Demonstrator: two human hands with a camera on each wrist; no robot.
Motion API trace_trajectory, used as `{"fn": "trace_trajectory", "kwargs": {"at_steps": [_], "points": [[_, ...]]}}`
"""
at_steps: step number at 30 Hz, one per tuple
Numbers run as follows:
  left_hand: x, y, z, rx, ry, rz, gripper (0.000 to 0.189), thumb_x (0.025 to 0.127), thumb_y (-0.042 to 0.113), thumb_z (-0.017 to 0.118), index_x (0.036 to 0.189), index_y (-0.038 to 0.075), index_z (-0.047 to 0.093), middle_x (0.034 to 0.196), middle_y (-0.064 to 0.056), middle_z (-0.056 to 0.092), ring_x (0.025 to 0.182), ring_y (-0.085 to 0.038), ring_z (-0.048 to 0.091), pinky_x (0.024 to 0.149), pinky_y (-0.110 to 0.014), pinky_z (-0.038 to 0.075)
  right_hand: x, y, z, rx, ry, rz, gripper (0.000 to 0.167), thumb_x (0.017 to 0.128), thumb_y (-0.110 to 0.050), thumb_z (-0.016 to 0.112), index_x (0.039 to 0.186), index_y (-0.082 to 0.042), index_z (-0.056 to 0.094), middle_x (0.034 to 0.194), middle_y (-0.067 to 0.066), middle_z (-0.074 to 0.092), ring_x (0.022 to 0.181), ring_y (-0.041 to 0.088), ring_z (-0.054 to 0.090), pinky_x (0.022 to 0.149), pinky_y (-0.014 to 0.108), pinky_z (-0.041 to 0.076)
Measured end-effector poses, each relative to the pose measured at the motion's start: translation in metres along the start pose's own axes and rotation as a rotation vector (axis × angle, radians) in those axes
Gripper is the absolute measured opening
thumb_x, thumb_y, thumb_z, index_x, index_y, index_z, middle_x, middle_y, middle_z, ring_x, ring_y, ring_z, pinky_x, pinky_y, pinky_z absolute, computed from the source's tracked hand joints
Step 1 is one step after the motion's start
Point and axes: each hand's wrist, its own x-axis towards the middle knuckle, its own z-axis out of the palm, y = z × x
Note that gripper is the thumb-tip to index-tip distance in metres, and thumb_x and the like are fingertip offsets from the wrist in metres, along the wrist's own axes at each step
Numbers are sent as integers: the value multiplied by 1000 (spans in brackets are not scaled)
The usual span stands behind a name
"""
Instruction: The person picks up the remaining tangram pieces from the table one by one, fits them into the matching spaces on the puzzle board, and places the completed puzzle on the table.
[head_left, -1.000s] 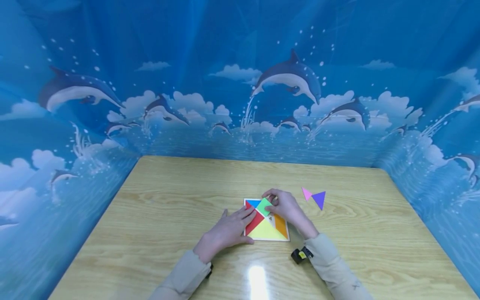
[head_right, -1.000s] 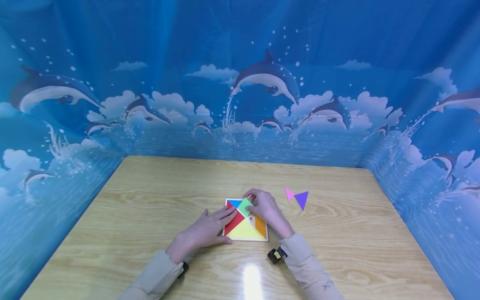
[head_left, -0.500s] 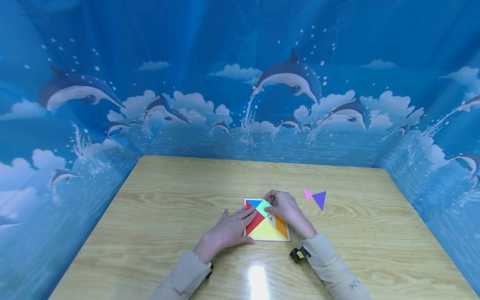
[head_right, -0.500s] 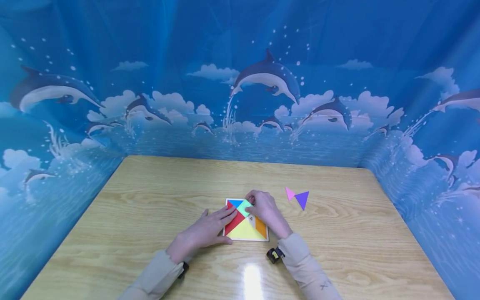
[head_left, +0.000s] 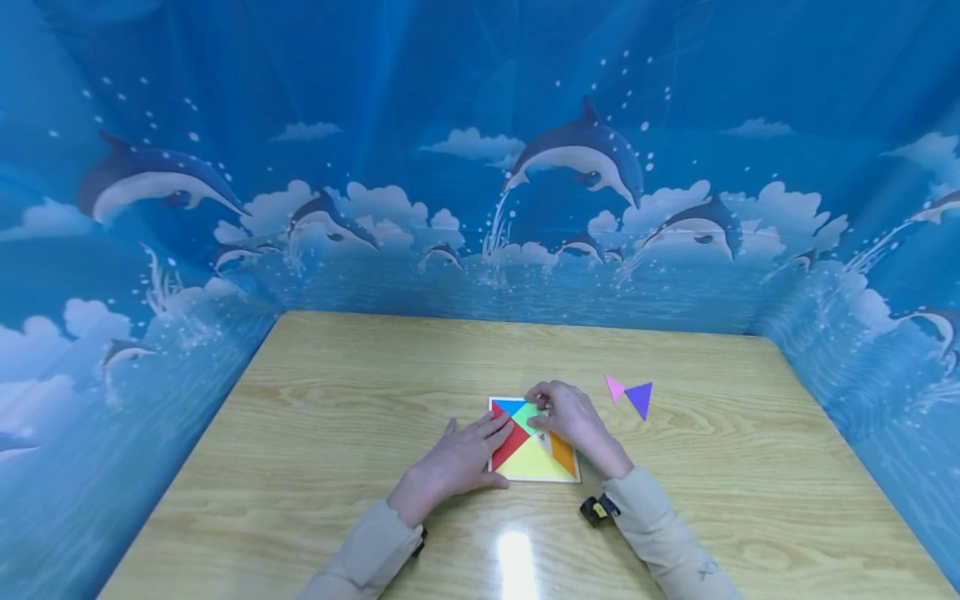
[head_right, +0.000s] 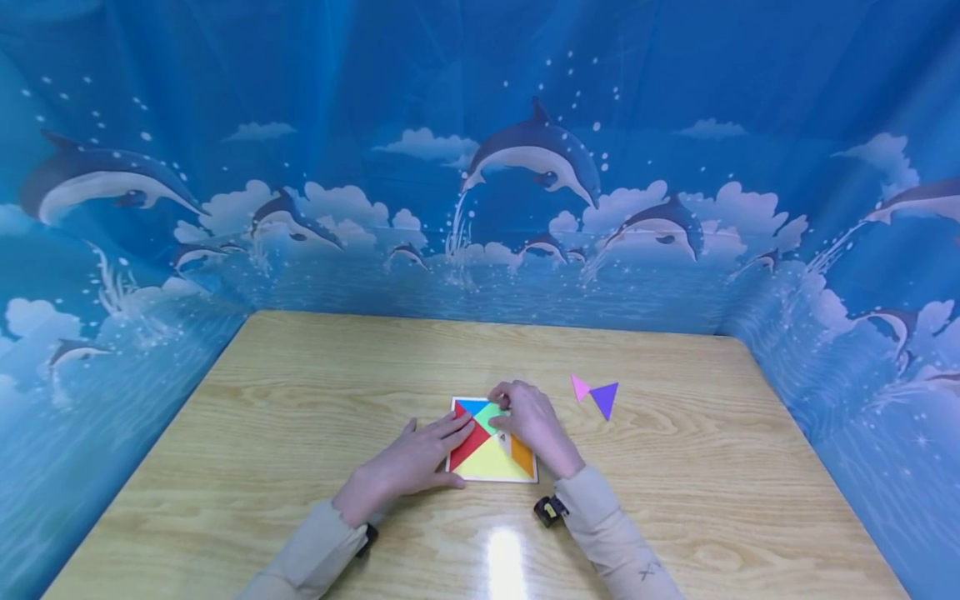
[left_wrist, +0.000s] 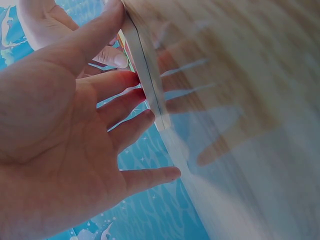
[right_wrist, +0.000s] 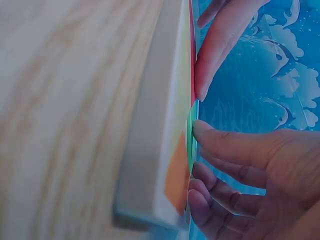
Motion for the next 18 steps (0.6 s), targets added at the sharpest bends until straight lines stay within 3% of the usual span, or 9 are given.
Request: {"fn": "trace_trajectory", "kwargs": {"at_steps": [9, 13, 18], "points": [[0, 0, 1, -3, 5, 12, 85, 90, 52, 72, 159, 19, 35, 166, 2, 28, 154, -21, 24, 118, -66, 24, -2, -2, -11, 67, 106, -57, 5, 95, -15, 73, 99, -14, 76, 83, -4, 69, 68, 11, 59, 62, 27, 49], [-1, 0, 0, -7, 9, 13, 85, 90, 51, 72, 159, 18, 36, 166, 1, 29, 154, -21, 25, 118, -66, 24, -3, -2, -15, 79, 139, -108, 4, 96, -15, 71, 96, -14, 75, 83, -5, 70, 69, 9, 62, 64, 27, 52], [0, 0, 0, -8, 6, 9, 85, 90, 51, 73, 159, 18, 36, 166, 1, 29, 154, -21, 25, 118, -66, 24, -4, 0, -19, 74, 143, -110, 6, 96, -17, 71, 98, -15, 76, 87, -4, 72, 72, 9, 63, 65, 28, 53]]}}
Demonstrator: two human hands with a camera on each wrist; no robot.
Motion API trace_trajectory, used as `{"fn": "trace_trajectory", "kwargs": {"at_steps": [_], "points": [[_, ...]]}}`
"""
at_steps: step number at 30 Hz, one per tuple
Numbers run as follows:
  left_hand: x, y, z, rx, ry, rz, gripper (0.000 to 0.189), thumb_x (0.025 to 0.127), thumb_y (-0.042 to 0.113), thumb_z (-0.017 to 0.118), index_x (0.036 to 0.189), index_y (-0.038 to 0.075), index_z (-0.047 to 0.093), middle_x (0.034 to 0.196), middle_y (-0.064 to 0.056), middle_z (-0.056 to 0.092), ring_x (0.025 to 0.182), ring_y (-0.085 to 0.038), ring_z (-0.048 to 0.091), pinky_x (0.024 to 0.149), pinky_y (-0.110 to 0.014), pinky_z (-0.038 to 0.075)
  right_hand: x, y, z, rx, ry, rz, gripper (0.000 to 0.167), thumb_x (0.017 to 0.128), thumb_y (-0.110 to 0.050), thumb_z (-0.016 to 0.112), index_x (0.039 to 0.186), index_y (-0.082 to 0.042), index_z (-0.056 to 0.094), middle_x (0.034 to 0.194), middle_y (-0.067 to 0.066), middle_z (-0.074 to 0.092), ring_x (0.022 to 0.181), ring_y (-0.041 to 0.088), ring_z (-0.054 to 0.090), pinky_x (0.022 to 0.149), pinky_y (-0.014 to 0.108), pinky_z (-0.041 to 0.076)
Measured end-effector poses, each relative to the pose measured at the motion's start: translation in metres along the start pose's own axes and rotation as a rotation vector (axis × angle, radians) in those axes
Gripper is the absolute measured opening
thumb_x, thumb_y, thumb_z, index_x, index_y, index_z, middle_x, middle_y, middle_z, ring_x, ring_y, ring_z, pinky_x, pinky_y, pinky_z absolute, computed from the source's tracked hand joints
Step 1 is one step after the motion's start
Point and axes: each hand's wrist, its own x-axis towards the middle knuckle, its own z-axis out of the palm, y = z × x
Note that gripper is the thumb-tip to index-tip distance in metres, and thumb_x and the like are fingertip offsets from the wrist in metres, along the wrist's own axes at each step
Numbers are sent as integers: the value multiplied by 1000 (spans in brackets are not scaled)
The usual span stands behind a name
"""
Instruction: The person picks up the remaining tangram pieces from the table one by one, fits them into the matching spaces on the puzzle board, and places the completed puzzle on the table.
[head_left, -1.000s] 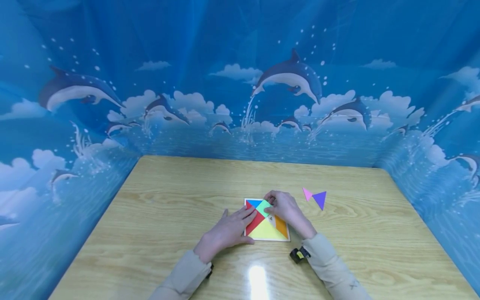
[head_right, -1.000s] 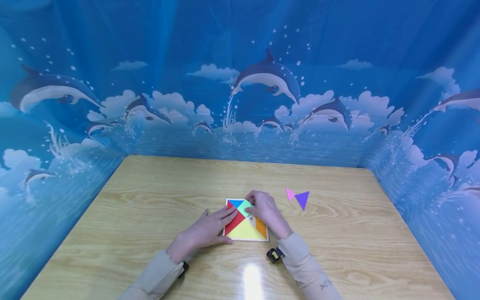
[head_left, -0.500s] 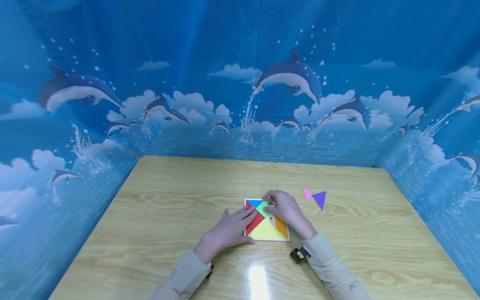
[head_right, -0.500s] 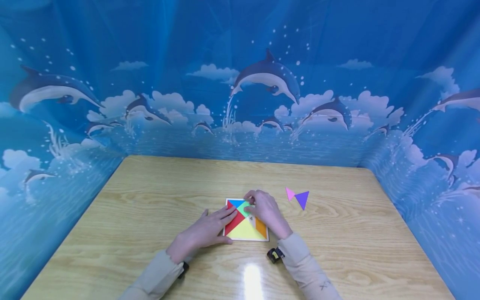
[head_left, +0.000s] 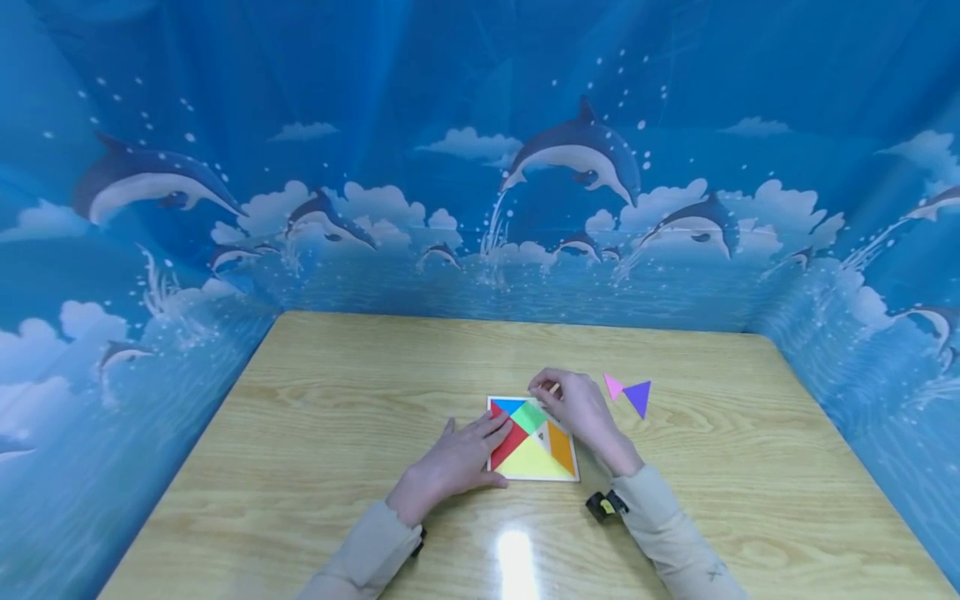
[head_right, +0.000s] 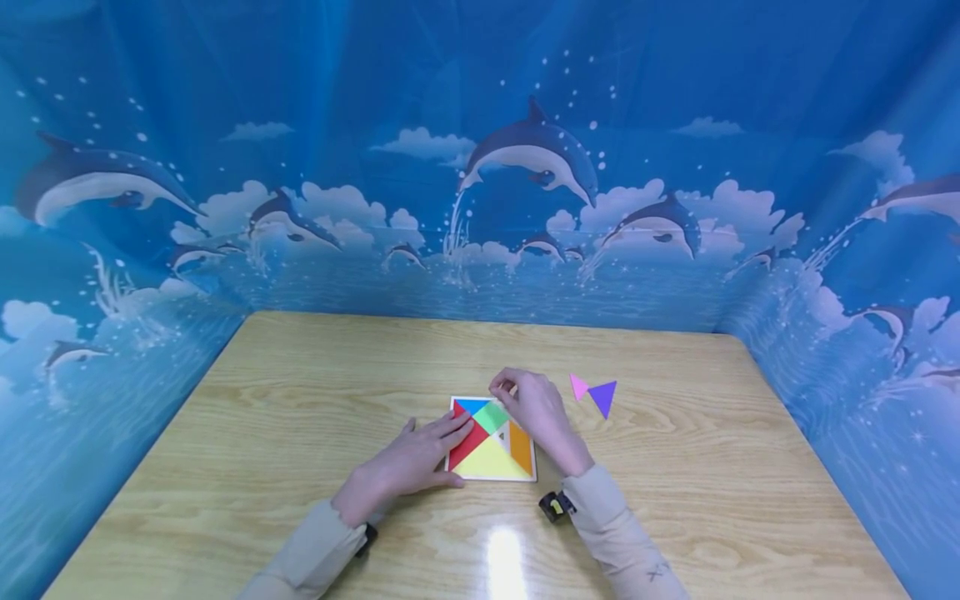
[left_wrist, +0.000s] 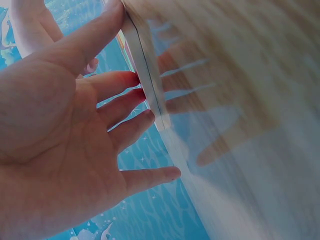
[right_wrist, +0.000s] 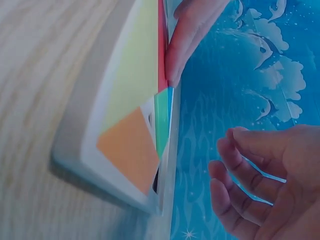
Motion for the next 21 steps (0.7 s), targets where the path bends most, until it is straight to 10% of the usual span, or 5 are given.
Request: {"fn": "trace_trajectory", "kwargs": {"at_steps": [21], "points": [[-2, 0, 0, 2, 11, 14, 84, 91, 50, 72, 159, 18, 34, 167, 1, 28, 155, -20, 22, 118, -66, 24, 1, 63, -49, -129, 64, 77, 24, 95, -13, 71, 115, 1, 71, 102, 15, 73, 83, 27, 69, 74, 44, 56]]}}
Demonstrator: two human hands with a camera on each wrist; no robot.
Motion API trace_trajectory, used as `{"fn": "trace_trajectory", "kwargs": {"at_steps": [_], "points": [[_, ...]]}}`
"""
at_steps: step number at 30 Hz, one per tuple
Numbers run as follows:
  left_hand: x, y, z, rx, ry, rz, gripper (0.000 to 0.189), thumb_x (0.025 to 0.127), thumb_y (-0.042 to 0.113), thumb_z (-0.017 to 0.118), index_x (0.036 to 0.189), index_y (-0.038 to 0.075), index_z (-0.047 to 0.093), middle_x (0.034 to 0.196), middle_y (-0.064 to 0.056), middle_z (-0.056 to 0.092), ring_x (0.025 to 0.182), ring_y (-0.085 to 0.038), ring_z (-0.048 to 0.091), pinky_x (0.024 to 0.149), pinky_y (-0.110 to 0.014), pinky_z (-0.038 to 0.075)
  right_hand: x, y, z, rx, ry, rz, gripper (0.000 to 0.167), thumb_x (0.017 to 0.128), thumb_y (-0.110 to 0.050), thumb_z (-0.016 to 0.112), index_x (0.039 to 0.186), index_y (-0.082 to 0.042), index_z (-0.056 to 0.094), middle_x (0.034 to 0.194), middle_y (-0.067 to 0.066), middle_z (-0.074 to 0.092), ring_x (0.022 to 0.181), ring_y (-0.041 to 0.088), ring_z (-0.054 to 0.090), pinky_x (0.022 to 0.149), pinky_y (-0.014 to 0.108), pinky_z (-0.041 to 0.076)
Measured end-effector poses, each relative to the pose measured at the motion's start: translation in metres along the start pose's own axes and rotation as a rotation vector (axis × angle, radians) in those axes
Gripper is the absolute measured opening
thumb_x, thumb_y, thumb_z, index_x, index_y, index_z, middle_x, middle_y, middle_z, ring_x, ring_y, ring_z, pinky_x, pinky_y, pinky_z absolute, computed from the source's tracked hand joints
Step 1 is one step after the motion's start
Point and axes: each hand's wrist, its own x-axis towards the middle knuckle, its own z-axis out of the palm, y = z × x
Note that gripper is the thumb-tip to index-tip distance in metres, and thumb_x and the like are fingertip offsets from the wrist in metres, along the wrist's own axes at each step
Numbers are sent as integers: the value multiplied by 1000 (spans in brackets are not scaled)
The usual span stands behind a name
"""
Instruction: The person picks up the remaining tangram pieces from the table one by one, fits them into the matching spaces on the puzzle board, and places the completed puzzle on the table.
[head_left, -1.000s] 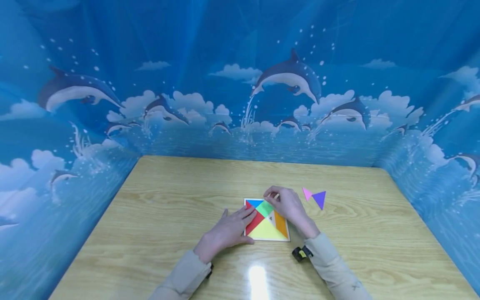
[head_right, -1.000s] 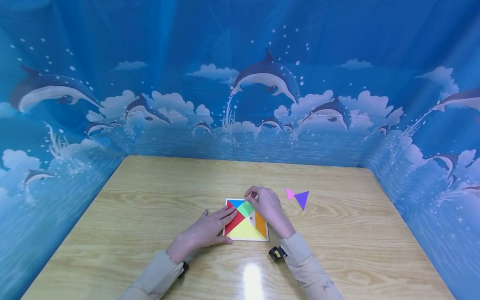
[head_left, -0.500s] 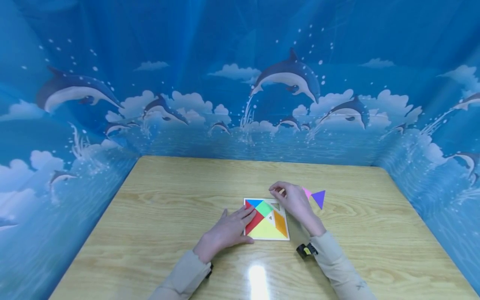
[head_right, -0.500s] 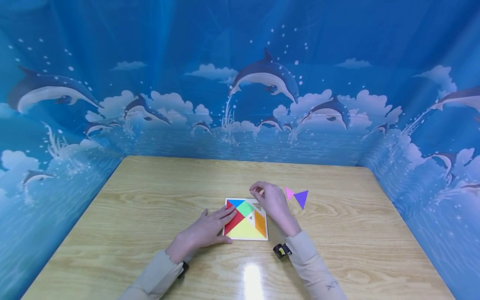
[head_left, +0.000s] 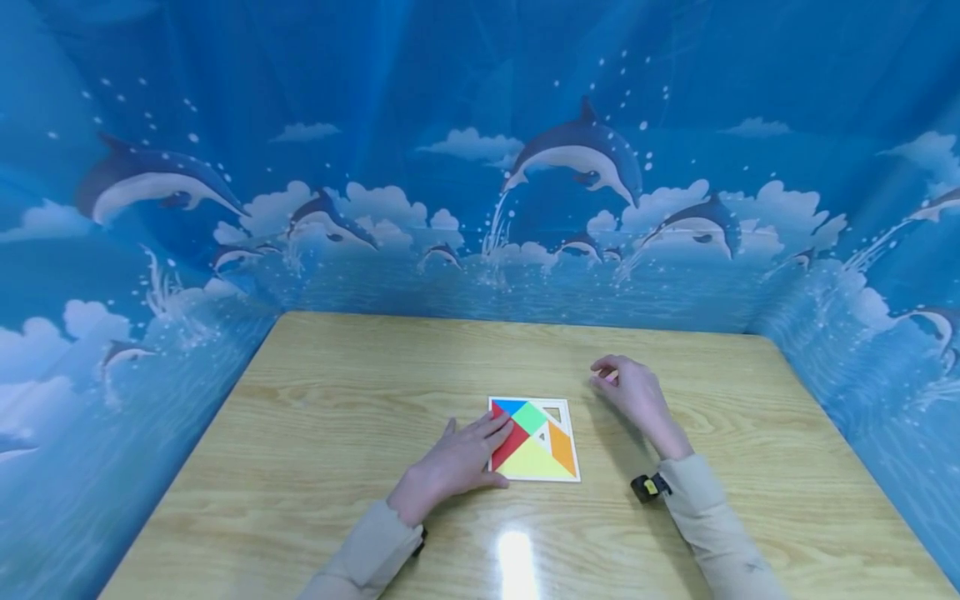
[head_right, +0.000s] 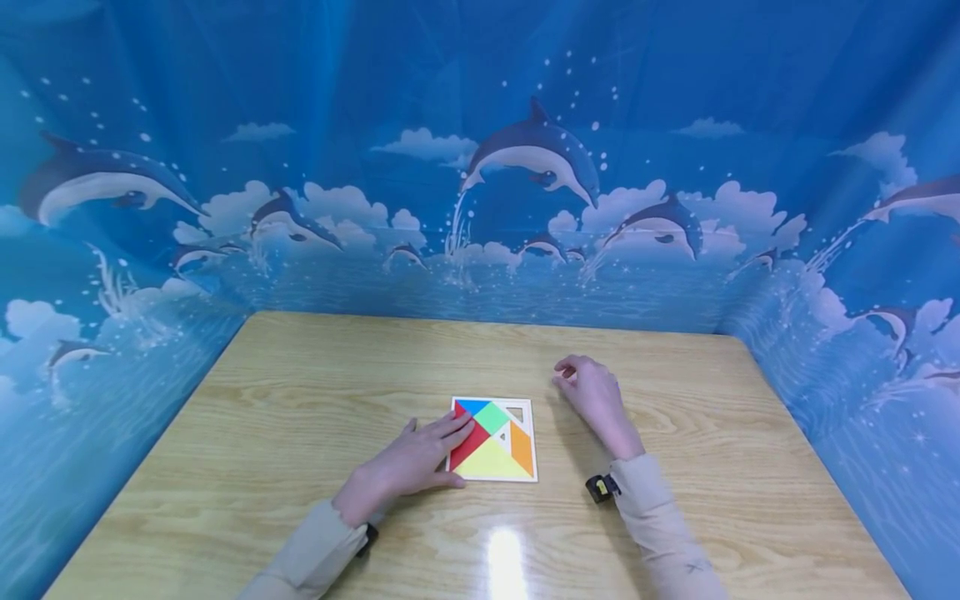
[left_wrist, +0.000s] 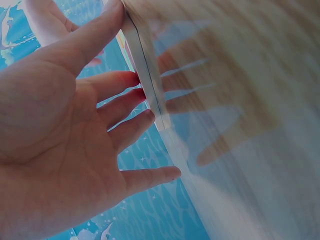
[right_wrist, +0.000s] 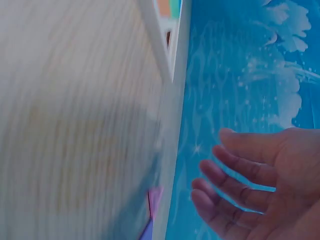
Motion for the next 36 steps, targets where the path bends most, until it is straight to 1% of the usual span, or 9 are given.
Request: {"fn": "trace_trajectory", "kwargs": {"at_steps": [5, 9, 13, 16, 22, 28, 30, 33, 36], "points": [[0, 0, 0, 0, 3, 1, 84, 91, 49, 72, 159, 17, 35, 167, 1, 28, 154, -21, 22, 117, -66, 24, 2, 14, -5, -63, -48, 40, 32, 94, -15, 72, 118, 6, 67, 104, 21, 71, 88, 35, 69, 78, 49, 56], [-1, 1, 0, 1, 0, -2, 84, 91, 49, 72, 159, 18, 35, 166, 1, 29, 154, -21, 23, 118, -66, 24, 4, 22, -6, -132, -116, 92, 40, 92, -17, 75, 119, 10, 65, 105, 25, 69, 92, 37, 66, 84, 52, 54], [-1, 1, 1, 0, -1, -2, 84, 90, 50, 72, 159, 18, 35, 166, 1, 29, 154, -21, 23, 117, -66, 24, 6, 26, -5, -190, -188, 138, 40, 90, -18, 76, 116, 11, 66, 103, 23, 67, 91, 33, 63, 86, 50, 53], [-1, 1, 1, 5, 1, 2, 84, 91, 50, 72, 159, 18, 35, 167, 1, 28, 154, -21, 23, 117, -66, 25, 9, 28, -3, -198, -206, 160, 34, 90, -16, 76, 112, 10, 69, 101, 22, 66, 88, 31, 60, 85, 49, 52], [-1, 1, 0, -2, -3, 5, 84, 91, 49, 71, 159, 18, 34, 167, 1, 27, 155, -21, 21, 118, -66, 24, 12, 30, -2, -180, -199, 151, 24, 88, -10, 76, 104, 6, 69, 98, 21, 68, 88, 34, 63, 84, 50, 52], [-2, 3, -3, 4, 4, 2, 83, 91, 48, 72, 159, 17, 35, 166, 0, 29, 154, -22, 23, 117, -66, 26, 13, 27, 1, -110, -184, 143, 19, 88, -4, 75, 104, 0, 65, 91, 17, 69, 80, 29, 63, 74, 44, 53], [-3, 3, -3, 4, 5, 1, 83, 91, 48, 72, 159, 17, 36, 166, 0, 29, 154, -22, 23, 117, -66, 26, 12, 26, 2, -97, -156, 129, 17, 90, -6, 74, 103, -1, 65, 88, 16, 69, 77, 28, 62, 71, 43, 52], [-3, 3, -4, 1, 4, 1, 83, 91, 48, 73, 159, 17, 36, 166, 0, 30, 154, -22, 23, 117, -65, 26, 9, 20, 2, -68, -90, 95, 16, 92, -10, 74, 101, -1, 64, 88, 16, 69, 76, 29, 63, 71, 45, 52], [-3, 3, -4, -3, 8, 6, 83, 91, 48, 73, 158, 16, 36, 166, 0, 30, 154, -22, 23, 117, -66, 26, 6, 10, 1, -27, -31, 62, 16, 92, -11, 74, 101, -2, 65, 91, 17, 71, 81, 33, 65, 75, 49, 53]]}}
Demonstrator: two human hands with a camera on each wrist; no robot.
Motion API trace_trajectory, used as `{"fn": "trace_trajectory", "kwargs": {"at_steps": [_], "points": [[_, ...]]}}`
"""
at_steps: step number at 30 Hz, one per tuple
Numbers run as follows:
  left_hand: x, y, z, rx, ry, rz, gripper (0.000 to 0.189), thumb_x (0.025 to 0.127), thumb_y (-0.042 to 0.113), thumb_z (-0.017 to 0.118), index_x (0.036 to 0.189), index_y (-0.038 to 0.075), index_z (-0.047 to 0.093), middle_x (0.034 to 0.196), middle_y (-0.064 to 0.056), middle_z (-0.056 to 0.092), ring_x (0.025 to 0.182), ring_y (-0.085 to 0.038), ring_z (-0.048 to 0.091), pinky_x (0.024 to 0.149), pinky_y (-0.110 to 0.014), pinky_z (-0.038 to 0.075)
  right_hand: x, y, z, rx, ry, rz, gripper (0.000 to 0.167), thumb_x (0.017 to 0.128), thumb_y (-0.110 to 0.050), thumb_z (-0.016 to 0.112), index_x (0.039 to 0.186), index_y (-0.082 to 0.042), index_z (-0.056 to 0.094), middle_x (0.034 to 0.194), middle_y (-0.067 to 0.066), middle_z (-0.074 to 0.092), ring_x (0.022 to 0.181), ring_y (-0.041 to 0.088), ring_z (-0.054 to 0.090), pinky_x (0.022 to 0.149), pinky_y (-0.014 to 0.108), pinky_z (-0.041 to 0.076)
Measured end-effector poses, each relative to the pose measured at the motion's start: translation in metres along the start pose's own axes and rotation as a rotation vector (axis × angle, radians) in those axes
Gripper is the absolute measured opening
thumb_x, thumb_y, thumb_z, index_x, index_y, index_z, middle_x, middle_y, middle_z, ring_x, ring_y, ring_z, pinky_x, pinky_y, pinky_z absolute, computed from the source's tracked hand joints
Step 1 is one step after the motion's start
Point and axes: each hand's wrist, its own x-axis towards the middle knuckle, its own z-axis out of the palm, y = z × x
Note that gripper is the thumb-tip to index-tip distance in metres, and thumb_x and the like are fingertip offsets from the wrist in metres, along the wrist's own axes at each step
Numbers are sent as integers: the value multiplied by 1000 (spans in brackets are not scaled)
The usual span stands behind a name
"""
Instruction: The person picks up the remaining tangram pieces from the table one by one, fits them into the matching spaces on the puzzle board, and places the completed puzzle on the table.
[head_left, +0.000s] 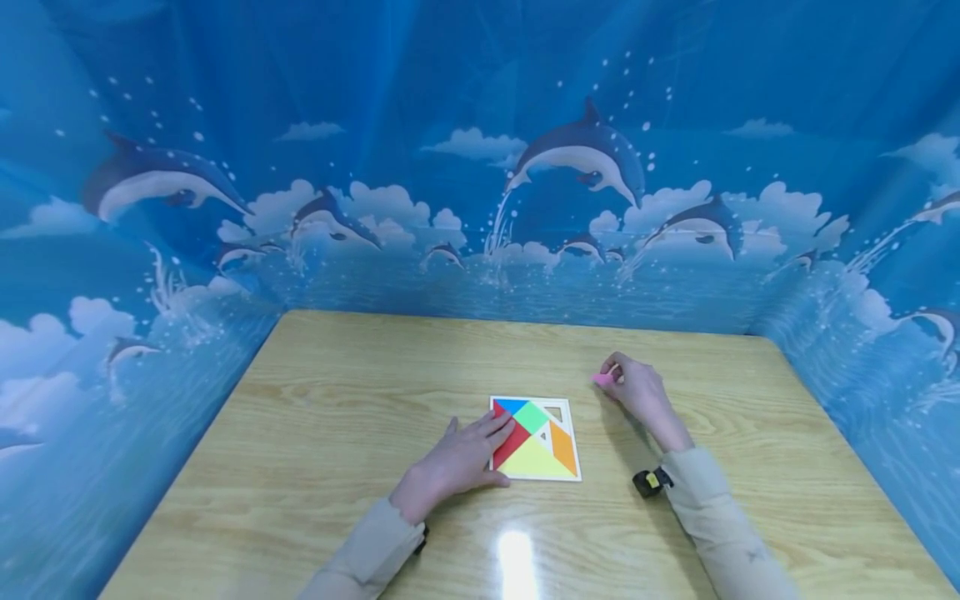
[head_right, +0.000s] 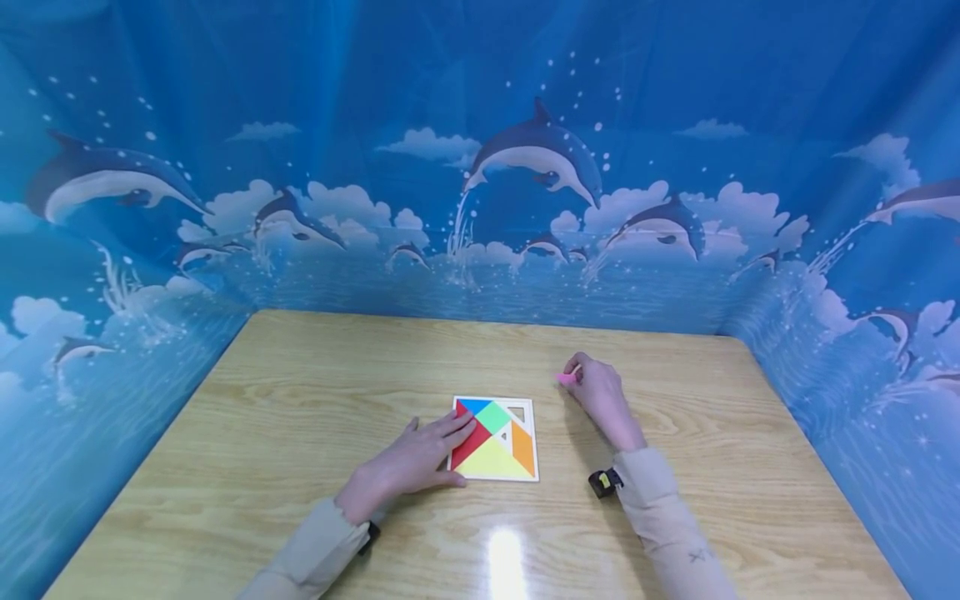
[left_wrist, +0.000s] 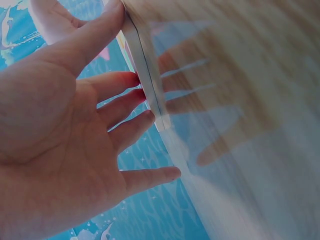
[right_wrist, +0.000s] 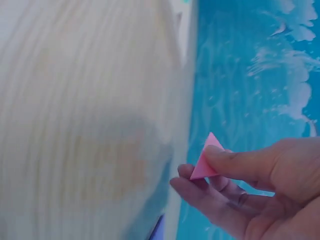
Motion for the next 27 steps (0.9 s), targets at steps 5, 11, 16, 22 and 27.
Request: {"fn": "trace_trajectory", "kwargs": {"at_steps": [5, 11, 16, 22, 27], "points": [[1, -1, 1, 0, 4, 8, 84, 91, 49, 72, 159, 16, 36, 166, 0, 30, 154, -23, 23, 117, -66, 26, -5, -20, -3, 66, 5, -6, 17, 90, -2, 72, 106, -3, 65, 101, 18, 71, 91, 34, 69, 81, 49, 56], [2, -1, 2, 2, 1, 10, 84, 91, 49, 72, 158, 16, 36, 166, 0, 30, 154, -22, 23, 117, -66, 26, -13, -39, -5, 115, -15, -18, 24, 88, 6, 69, 111, -2, 67, 103, 16, 71, 89, 30, 70, 78, 45, 58], [3, -1, 3, 6, -3, 9, 84, 91, 49, 72, 159, 16, 36, 166, 0, 30, 154, -22, 23, 117, -66, 26, -20, -47, -5, 140, -33, -77, 30, 87, 10, 69, 114, -2, 67, 104, 16, 70, 92, 31, 69, 82, 45, 59], [5, -2, 4, 13, -10, -5, 84, 90, 51, 72, 159, 18, 35, 166, 1, 30, 154, -22, 23, 117, -66, 25, -22, -52, 2, 167, -35, -172, 26, 84, 14, 69, 106, -1, 69, 96, 13, 72, 87, 27, 70, 80, 41, 60], [4, -2, 3, 4, -11, -10, 85, 90, 50, 72, 159, 18, 35, 166, 0, 29, 154, -22, 24, 117, -66, 25, -23, -56, 6, 164, -73, -217, 24, 84, 14, 70, 101, -3, 71, 94, 9, 73, 86, 24, 70, 79, 38, 60]]}}
